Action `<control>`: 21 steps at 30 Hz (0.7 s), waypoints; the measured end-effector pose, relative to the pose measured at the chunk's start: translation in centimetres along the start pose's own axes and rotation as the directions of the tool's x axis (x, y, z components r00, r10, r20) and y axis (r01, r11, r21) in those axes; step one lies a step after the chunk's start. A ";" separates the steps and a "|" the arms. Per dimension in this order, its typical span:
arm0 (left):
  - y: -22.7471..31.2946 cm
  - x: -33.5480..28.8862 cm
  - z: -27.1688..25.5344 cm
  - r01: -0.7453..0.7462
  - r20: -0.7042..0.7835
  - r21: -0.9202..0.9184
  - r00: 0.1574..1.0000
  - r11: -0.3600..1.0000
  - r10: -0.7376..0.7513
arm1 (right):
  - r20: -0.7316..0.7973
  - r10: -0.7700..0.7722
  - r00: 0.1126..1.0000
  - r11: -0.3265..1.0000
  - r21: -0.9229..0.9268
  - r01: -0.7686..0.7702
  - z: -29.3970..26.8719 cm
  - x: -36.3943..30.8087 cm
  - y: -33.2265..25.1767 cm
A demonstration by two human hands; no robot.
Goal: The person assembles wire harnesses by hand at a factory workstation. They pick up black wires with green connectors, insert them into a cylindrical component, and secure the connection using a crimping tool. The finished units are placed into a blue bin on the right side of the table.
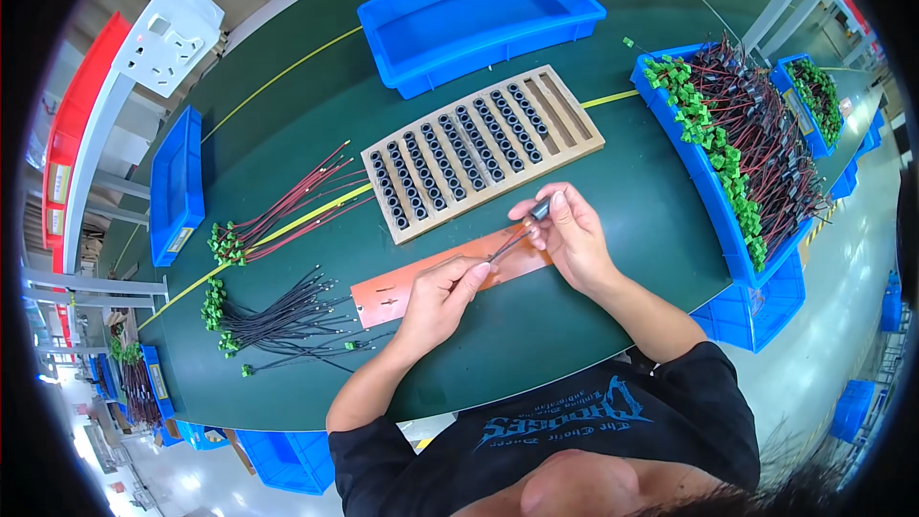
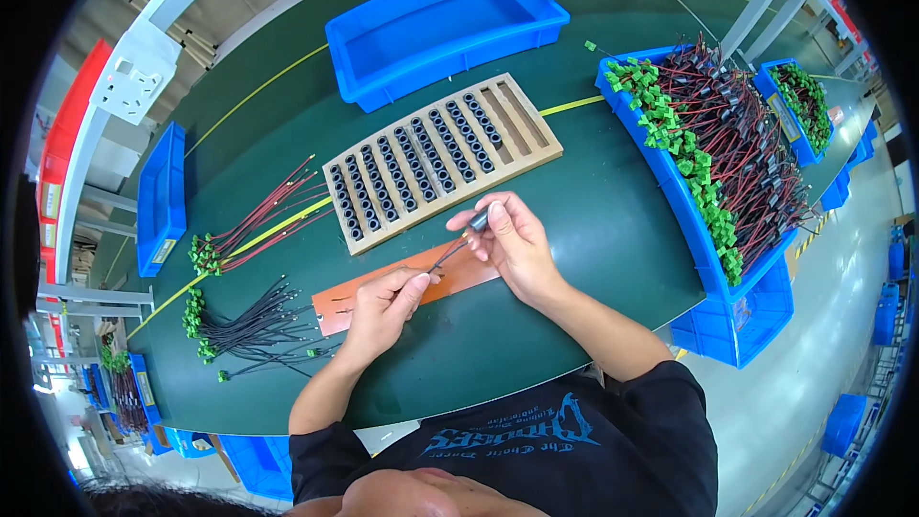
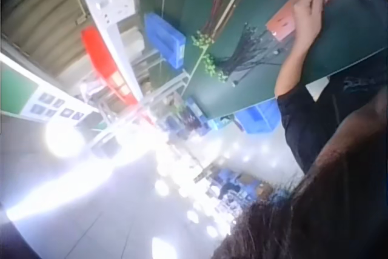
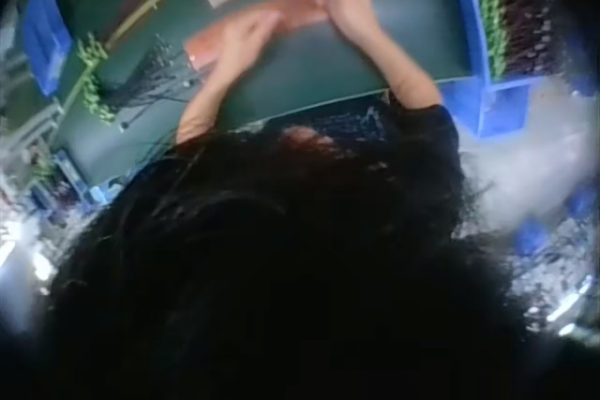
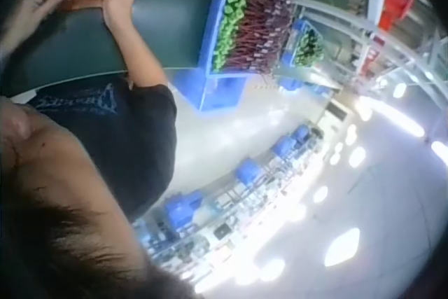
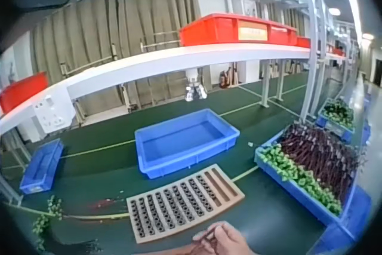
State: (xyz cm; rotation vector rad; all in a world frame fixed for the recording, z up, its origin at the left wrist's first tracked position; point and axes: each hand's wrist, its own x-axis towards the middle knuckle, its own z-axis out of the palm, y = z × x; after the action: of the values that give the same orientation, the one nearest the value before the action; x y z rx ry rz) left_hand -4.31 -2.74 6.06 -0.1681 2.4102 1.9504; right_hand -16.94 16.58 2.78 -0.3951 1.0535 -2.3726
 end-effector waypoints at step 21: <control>-0.9 0.3 -0.2 -0.034 -0.028 -0.018 0.999 0.999 0.033 | 0.067 0.236 0.969 0.965 0.097 -0.242 0.6 -0.6 -0.1</control>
State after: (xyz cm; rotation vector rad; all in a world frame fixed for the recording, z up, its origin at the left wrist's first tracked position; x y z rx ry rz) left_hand -4.47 -3.09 5.22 -0.1575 2.4287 1.9983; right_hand -16.25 16.61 3.25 -0.2766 0.8928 -2.1779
